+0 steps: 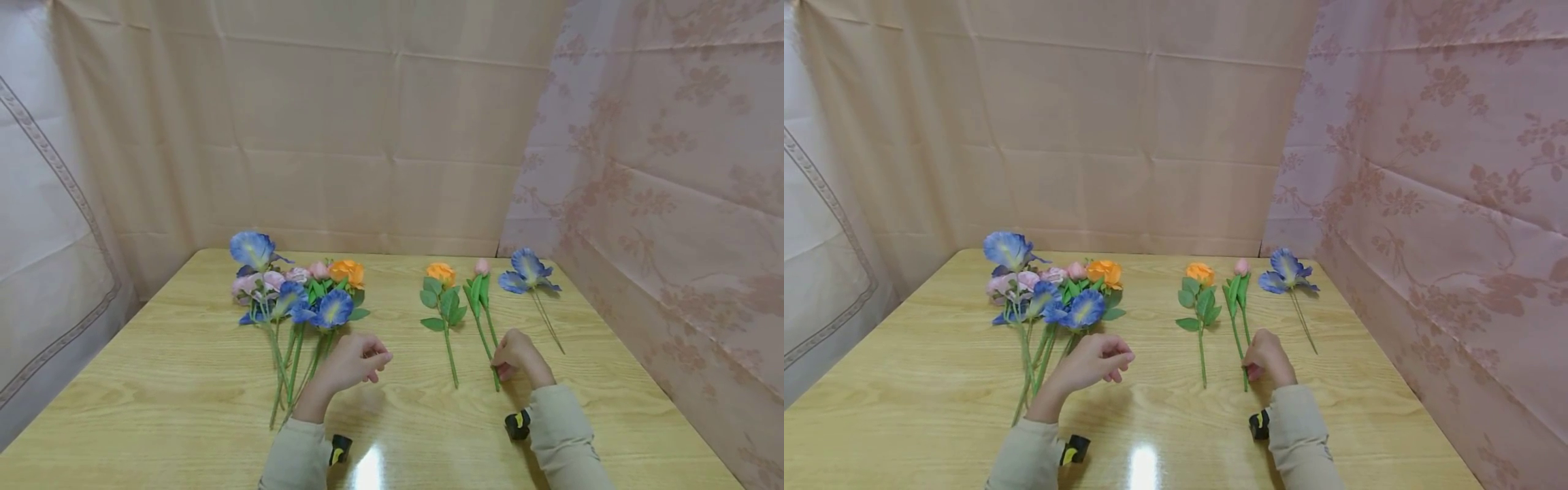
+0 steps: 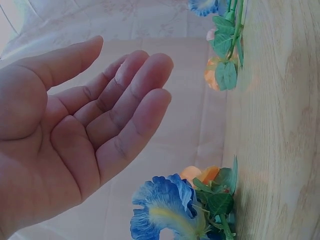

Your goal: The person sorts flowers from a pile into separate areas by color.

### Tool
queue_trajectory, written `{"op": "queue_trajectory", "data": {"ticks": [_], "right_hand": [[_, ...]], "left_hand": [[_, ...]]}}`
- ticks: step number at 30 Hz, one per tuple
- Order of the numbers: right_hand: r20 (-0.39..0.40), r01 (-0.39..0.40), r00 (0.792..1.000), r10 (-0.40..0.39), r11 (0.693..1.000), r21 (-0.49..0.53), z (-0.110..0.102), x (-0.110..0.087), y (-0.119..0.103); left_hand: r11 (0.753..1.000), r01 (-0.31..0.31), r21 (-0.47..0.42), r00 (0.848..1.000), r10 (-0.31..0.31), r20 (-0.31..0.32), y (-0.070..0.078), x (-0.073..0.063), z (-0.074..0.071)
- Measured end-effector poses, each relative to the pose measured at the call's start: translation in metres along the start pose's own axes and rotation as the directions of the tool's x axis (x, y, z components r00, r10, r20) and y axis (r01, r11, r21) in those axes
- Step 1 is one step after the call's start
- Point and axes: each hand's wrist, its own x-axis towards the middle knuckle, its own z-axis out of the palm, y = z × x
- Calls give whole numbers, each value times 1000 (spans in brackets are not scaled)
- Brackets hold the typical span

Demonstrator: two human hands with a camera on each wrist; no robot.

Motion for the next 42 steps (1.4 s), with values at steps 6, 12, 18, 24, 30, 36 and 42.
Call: {"op": "queue_trajectory", "data": {"ticks": [6, 12, 18, 24, 30, 36, 42], "right_hand": [[-10, 30, 999, -31, 999, -38, -1, -4, -3], [-21, 73, 997, -74, 996, -51, -1, -12, -12], [-4, 119, 993, -119, 992, -31, 6, -25, -23], [4, 167, 986, -167, 986, -2, 13, -39, -32], [20, 198, 980, -198, 980, 15, 14, -56, -44], [20, 194, 981, -195, 980, 51, 17, -66, -47], [7, 184, 983, -186, 978, 102, 18, -72, -47]], "left_hand": [[1000, 3, 7, 1000, -3, 4, -2, 1, 1], [1000, 5, 28, 1000, -5, 13, -2, 2, 2], [999, 3, 48, 1000, -4, 13, -1, 1, 1], [996, 9, 90, 1000, -7, -24, -1, -1, -1], [987, 86, 138, 984, -62, -168, -5, -6, -13], [912, 284, 296, 902, -150, -405, -18, -17, -40], [808, 491, 326, 802, -273, -532, -33, -37, -69]]}}
